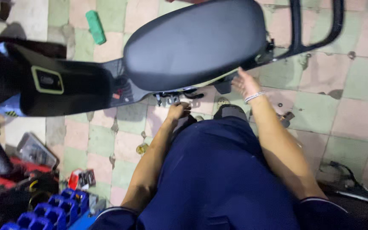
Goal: The person tests electrical connections on an electric scooter with a multimeter and then moves an electric motor and a fan before handling the scooter seat and attaching a tag near the handlebars.
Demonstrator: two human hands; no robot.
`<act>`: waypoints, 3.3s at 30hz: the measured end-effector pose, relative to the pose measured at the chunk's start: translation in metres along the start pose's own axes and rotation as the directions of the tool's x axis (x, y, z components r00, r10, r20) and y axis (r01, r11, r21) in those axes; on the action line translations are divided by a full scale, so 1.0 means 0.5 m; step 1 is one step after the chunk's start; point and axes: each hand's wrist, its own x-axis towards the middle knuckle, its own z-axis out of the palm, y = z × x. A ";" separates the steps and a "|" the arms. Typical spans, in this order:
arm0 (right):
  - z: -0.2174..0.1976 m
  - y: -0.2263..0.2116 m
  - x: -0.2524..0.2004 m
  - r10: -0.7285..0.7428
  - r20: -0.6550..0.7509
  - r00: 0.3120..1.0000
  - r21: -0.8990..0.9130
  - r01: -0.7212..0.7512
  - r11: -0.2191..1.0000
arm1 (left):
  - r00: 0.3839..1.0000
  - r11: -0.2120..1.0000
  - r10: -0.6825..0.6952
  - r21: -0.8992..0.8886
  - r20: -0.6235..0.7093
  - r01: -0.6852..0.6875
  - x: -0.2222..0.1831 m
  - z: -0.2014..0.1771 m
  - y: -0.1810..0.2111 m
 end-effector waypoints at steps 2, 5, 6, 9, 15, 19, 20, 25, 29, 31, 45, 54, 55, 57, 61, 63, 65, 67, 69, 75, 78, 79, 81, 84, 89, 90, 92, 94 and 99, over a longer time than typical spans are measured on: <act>-0.025 0.060 -0.031 0.072 -0.056 0.996 -0.043 -0.074 0.996 | 0.999 0.999 -0.023 -0.044 -0.042 0.022 -0.031 0.003 0.005; -0.035 0.144 -0.068 0.118 -0.057 0.991 0.047 -0.115 0.992 | 1.000 0.998 0.006 0.056 -0.006 -0.006 -0.065 0.002 0.005; -0.024 0.179 -0.090 0.121 -0.068 0.990 0.031 -0.119 0.992 | 1.000 1.000 -0.001 0.028 0.004 0.001 -0.076 0.006 -0.008; -0.008 0.253 -0.155 0.117 -0.033 0.993 -0.070 -0.120 0.990 | 0.997 0.996 -0.067 -0.064 0.037 0.070 -0.094 0.019 -0.059; -0.034 0.293 -0.199 -0.033 -0.004 0.999 -0.151 0.032 0.988 | 0.980 0.984 -0.151 -0.078 0.130 0.162 -0.096 0.040 -0.114; -0.043 0.313 -0.205 -0.074 -0.010 0.997 -0.165 0.071 0.984 | 0.986 0.997 -0.068 -0.009 0.151 0.070 -0.087 0.034 -0.111; -0.042 0.314 -0.208 -0.078 -0.009 0.997 -0.162 0.076 0.984 | 0.986 0.998 -0.064 -0.006 0.152 0.066 -0.084 0.034 -0.110; -0.029 0.291 -0.235 -0.109 -0.035 0.993 -0.173 0.101 0.980 | 0.984 0.997 -0.062 -0.025 0.167 0.067 -0.077 0.045 -0.104; 0.000 0.228 -0.250 -0.314 -0.018 0.949 -0.456 0.271 0.848 | 0.985 0.998 -0.059 -0.029 0.160 0.064 -0.069 0.043 -0.092; 0.019 0.173 -0.231 -0.622 -0.026 0.782 -0.667 0.450 0.594 | 0.985 0.994 -0.061 -0.084 0.161 0.075 -0.061 0.044 -0.088; 0.074 -0.349 0.011 -0.351 -0.175 0.920 -0.683 0.143 0.716 | 0.810 0.773 0.581 0.368 -0.082 -0.517 -0.099 0.174 0.223; 0.071 -0.477 0.091 -0.111 0.122 0.986 -0.697 0.165 0.698 | 0.653 0.424 0.757 0.770 -0.013 -0.477 0.094 0.445 0.672; 0.066 -0.493 0.105 -0.049 0.162 0.986 -0.764 0.156 0.626 | 0.636 0.410 0.771 0.775 -0.012 -0.482 0.119 0.466 0.705; 0.074 -0.504 0.117 -0.093 0.138 0.986 -0.944 0.160 0.287 | 0.667 0.445 0.743 0.786 -0.057 -0.429 0.151 0.486 0.754; 0.070 -0.532 0.154 -0.044 0.222 0.974 -0.940 0.226 0.256 | 0.722 0.416 0.683 0.871 -0.110 -0.261 0.199 0.497 0.793; 0.065 -0.554 0.166 0.078 0.144 0.986 -0.830 0.077 0.552 | 0.763 0.431 0.636 0.873 -0.113 -0.230 0.202 0.500 0.795; 0.068 -0.569 0.176 0.099 0.123 0.987 -0.837 0.049 0.545 | 0.797 0.436 0.593 0.878 -0.113 -0.200 0.211 0.503 0.794; 0.066 -0.585 0.183 0.117 0.102 0.988 -0.845 0.024 0.534 | 0.828 0.472 0.536 0.871 -0.164 -0.133 0.214 0.514 0.794; 0.064 -0.592 0.201 0.209 0.134 0.969 -0.812 -0.014 0.584 | 0.831 0.475 0.527 0.873 -0.179 -0.113 0.232 0.524 0.795; 0.063 -0.585 0.224 0.316 0.082 0.945 -0.849 -0.100 0.519 | 0.907 0.434 0.413 0.893 -0.080 -0.119 0.308 0.526 0.857; 0.066 -0.586 0.209 0.367 0.041 0.929 -0.864 -0.152 0.480 | 0.959 0.405 0.280 0.911 -0.036 -0.084 0.354 0.512 0.895; 0.069 -0.587 0.201 0.383 0.028 0.923 -0.869 -0.167 0.466 | 0.973 0.359 0.230 0.930 -0.009 -0.076 0.364 0.510 0.905; 0.068 -0.585 0.203 0.390 0.007 0.921 -0.875 -0.183 0.447 | 0.983 0.368 0.182 0.925 0.024 -0.091 0.383 0.507 0.919; 0.069 -0.587 0.184 0.409 -0.018 0.912 -0.890 -0.201 0.409 | 0.989 0.399 0.128 0.910 0.069 -0.115 0.398 0.505 0.922; 0.043 -0.581 0.161 0.403 -0.065 0.913 -0.933 -0.199 0.301 | 0.988 0.395 0.150 0.914 0.031 -0.089 0.385 0.511 0.897; 0.040 -0.571 0.165 0.405 -0.052 0.913 -0.946 -0.175 0.272 | 0.985 0.404 0.170 0.910 0.023 -0.090 0.378 0.506 0.889; 0.038 -0.547 0.189 0.421 -0.063 0.905 -0.970 -0.154 0.186 | 0.981 0.405 0.191 0.908 0.029 -0.106 0.362 0.492 0.876; 0.027 -0.542 0.199 0.391 -0.122 0.912 -0.961 -0.206 0.183 | 0.976 0.408 0.218 0.906 0.025 -0.115 0.343 0.490 0.869; 0.014 -0.506 0.179 0.268 -0.096 0.959 -0.989 -0.123 0.087 | 0.962 0.373 0.271 0.919 0.019 -0.123 0.318 0.485 0.854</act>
